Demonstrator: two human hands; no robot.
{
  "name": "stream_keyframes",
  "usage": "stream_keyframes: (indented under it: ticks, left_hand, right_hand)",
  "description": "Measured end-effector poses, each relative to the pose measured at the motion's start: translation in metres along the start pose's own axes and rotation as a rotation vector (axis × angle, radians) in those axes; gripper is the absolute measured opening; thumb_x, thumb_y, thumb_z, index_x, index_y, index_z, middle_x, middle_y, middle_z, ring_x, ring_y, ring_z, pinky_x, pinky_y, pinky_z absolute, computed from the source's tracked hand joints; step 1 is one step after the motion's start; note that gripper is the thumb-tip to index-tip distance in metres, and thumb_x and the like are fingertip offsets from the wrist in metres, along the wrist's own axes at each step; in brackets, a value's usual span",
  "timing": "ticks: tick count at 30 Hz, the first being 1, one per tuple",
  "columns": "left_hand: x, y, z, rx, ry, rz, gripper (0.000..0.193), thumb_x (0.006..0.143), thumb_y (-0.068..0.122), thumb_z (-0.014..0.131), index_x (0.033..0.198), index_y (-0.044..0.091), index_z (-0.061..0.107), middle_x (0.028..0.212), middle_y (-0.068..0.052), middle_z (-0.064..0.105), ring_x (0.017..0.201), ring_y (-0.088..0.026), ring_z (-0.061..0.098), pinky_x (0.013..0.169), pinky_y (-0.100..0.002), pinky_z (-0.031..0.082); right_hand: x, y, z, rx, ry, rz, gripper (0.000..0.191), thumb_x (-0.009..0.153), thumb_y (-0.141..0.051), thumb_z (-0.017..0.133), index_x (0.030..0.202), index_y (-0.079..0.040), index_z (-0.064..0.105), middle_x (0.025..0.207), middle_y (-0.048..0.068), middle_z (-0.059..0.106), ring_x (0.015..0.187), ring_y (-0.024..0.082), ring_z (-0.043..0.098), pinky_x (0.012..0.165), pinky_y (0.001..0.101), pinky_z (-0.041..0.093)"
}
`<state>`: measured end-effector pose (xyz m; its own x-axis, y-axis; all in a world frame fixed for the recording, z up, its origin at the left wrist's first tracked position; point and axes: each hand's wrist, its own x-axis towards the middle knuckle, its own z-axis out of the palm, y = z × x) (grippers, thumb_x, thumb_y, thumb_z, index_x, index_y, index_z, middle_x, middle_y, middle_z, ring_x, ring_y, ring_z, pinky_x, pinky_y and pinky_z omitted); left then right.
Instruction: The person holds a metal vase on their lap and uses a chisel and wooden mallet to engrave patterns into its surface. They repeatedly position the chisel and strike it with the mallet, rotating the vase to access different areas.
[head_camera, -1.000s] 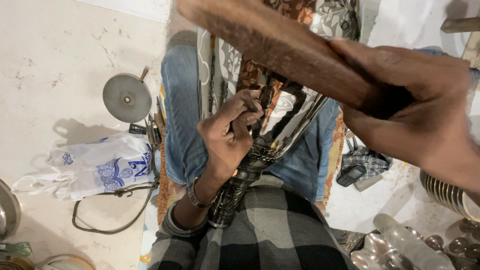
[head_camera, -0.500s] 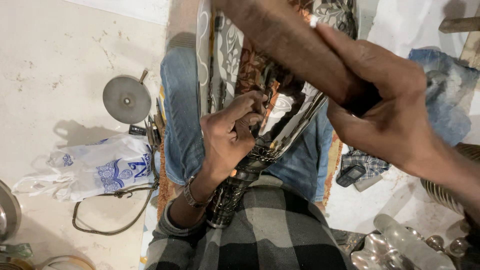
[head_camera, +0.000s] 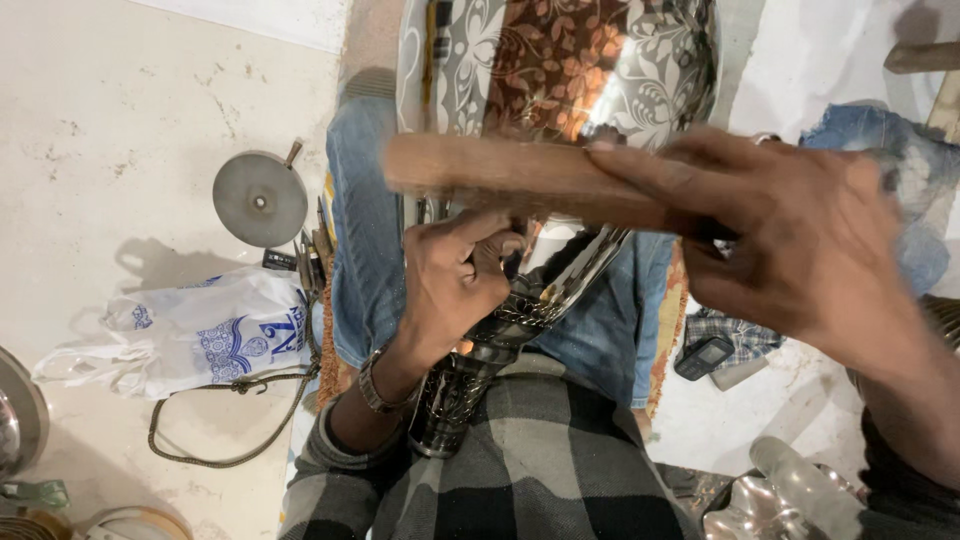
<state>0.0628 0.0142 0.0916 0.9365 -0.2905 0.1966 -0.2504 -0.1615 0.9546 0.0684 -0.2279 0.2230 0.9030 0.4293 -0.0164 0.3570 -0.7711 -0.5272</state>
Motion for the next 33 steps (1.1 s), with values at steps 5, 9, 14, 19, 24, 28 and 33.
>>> stream_keyframes:
  ticks: [5,9,14,19,24,28,33]
  left_hand:
    - [0.001,-0.004,-0.01,-0.028,-0.122,0.017,0.057,0.068,-0.015,0.059,0.124,-0.009,0.067,0.126,-0.021,0.07,0.1,-0.028,0.078,0.081,-0.03,0.068]
    - [0.0,-0.019,-0.009,0.123,-0.177,0.048,0.053,0.075,-0.012,0.056,0.125,-0.004,0.069,0.117,-0.018,0.075,0.097,-0.024,0.081,0.077,-0.028,0.068]
    - [0.004,-0.038,-0.011,0.168,-0.285,0.259,0.041,0.08,-0.005,0.059,0.118,0.005,0.069,0.105,-0.01,0.078,0.089,-0.017,0.08,0.073,-0.026,0.066]
    - [0.027,-0.042,-0.015,0.121,-0.468,0.32,0.044,0.079,-0.002,0.066,0.122,0.006,0.072,0.093,-0.009,0.078,0.038,-0.007,0.046,0.039,-0.019,0.043]
    - [0.05,-0.027,-0.017,0.069,-0.644,0.354,0.058,0.07,-0.008,0.056,0.123,0.01,0.073,0.1,-0.013,0.076,0.043,-0.002,0.05,0.036,-0.017,0.037]
    - [0.066,-0.018,-0.015,0.0,-0.808,0.425,0.058,0.075,-0.011,0.058,0.126,0.011,0.073,0.084,-0.007,0.078,0.038,-0.007,0.039,0.038,-0.019,0.033]
    - [0.066,-0.021,-0.017,0.09,-0.893,0.377,0.061,0.072,-0.012,0.057,0.125,0.012,0.075,0.067,-0.009,0.073,0.036,-0.008,0.039,0.035,-0.021,0.032]
  right_hand:
    - [-0.008,0.004,0.005,0.181,0.16,-0.033,0.064,0.09,0.0,0.062,0.152,-0.007,0.048,0.11,0.01,0.068,0.056,0.005,0.055,0.048,0.0187,0.047]
    - [-0.021,0.006,0.021,0.177,0.208,0.091,0.065,0.079,0.003,0.065,0.143,-0.006,0.055,0.1,0.014,0.072,0.043,0.006,0.047,0.04,0.0243,0.04]
    - [-0.066,0.025,0.045,0.254,0.302,0.198,0.062,0.079,0.0,0.063,0.14,-0.009,0.062,0.093,0.01,0.069,0.049,0.003,0.051,0.042,0.0199,0.039]
    - [-0.109,0.032,0.078,0.47,0.505,0.258,0.061,0.071,-0.004,0.063,0.132,-0.007,0.06,0.101,0.011,0.071,0.056,0.003,0.054,0.049,0.019,0.042]
    - [-0.14,0.007,0.107,0.364,0.523,0.457,0.065,0.066,0.004,0.061,0.131,0.003,0.06,0.102,0.015,0.07,0.064,0.011,0.061,0.053,0.0232,0.049]
    - [-0.148,-0.011,0.151,0.521,0.876,0.195,0.029,0.091,0.02,0.065,0.103,-0.006,0.063,0.087,0.003,0.067,0.074,0.01,0.07,0.068,0.0272,0.057]
    - [-0.167,-0.036,0.164,0.424,0.792,0.615,0.044,0.082,0.017,0.07,0.125,0.013,0.06,0.095,0.011,0.065,0.085,0.013,0.064,0.075,0.0243,0.051]
